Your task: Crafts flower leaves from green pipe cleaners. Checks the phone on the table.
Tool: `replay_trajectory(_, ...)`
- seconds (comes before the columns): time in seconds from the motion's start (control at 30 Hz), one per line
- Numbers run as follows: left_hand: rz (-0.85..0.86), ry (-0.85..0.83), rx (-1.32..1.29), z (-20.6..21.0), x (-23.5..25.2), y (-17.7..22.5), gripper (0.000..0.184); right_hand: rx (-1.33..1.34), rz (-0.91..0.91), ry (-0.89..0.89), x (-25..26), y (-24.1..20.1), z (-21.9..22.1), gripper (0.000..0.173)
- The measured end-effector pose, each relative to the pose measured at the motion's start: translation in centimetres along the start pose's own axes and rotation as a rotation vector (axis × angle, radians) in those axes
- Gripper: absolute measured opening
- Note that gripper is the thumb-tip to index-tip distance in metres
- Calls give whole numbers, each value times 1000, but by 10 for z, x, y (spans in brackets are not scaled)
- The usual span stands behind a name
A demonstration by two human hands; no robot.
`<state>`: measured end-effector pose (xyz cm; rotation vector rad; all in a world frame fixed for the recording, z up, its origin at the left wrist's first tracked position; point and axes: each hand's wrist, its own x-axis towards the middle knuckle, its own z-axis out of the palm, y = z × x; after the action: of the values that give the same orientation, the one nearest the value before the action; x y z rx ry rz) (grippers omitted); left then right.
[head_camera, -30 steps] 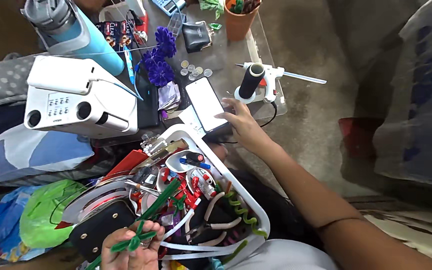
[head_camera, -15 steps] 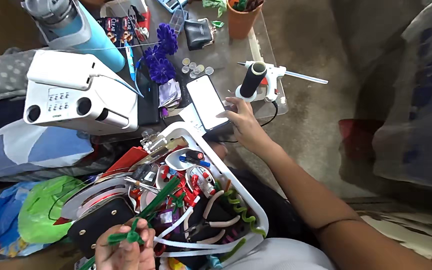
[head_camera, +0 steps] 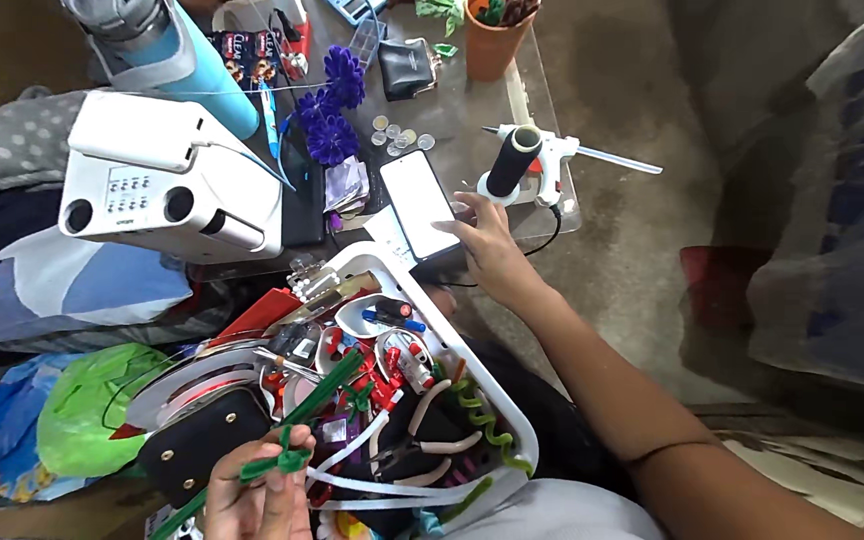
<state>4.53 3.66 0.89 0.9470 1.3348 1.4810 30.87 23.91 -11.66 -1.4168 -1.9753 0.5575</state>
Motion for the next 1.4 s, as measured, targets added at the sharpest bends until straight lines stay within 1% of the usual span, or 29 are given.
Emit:
replay_trajectory(0.1,4,-4,-1,1,-1,0,13,-13,9,-8,-1,-2,-2,50)
replay_trajectory(0.17,4,-12,7,1,-3,1,13,7,-6,33,-1,-6,-6,50)
replay_trajectory(0.3,-16,-36,11,2,-7,3,14,70,-46,84,-8,-23,-21,34)
replay_trajectory(0.4,-35,-77,18,7,-11,6,15,221,-106,86,-22,-48,-31,25)
replay_trajectory(0.47,-31,-140,12,11,-13,6,17,402,-191,6,-38,-74,-35,24)
replay_trajectory(0.57,-21,-254,-32,18,-17,7,18,735,-388,-246,-60,-112,-40,24)
replay_trajectory(0.6,-16,-271,-44,20,-18,7,18,791,-411,-321,-66,-123,-42,24)
replay_trajectory(0.63,-4,-283,-46,21,-19,6,18,804,-428,-352,-70,-130,-43,24)
replay_trajectory(0.77,62,-251,-6,19,-21,0,18,707,-463,-254,-77,-141,-46,19)
replay_trajectory(0.83,89,-251,-30,18,-20,0,19,762,-454,-280,-77,-142,-47,18)
replay_trajectory(0.9,103,-256,-61,19,-20,1,19,741,-445,-272,-73,-140,-47,17)
replay_trajectory(0.97,112,-237,-71,18,-21,1,18,548,-409,-140,-63,-130,-48,18)
replay_trajectory(1.0,115,-227,-74,17,-21,1,19,414,-370,-51,-54,-121,-47,18)
replay_trajectory(1.07,127,-213,-62,15,-21,2,19,234,-290,61,-30,-94,-45,22)
replay_trajectory(1.17,145,-185,-51,13,-19,1,19,108,-179,86,8,-54,-37,31)
replay_trajectory(1.27,141,-164,-53,11,-17,-1,18,84,-157,68,37,-21,-16,36)
replay_trajectory(1.33,131,-157,-49,10,-16,-1,17,81,-159,58,48,-8,-4,38)
replay_trajectory(1.4,124,-147,-38,10,-15,-1,16,61,-131,35,55,-4,2,39)
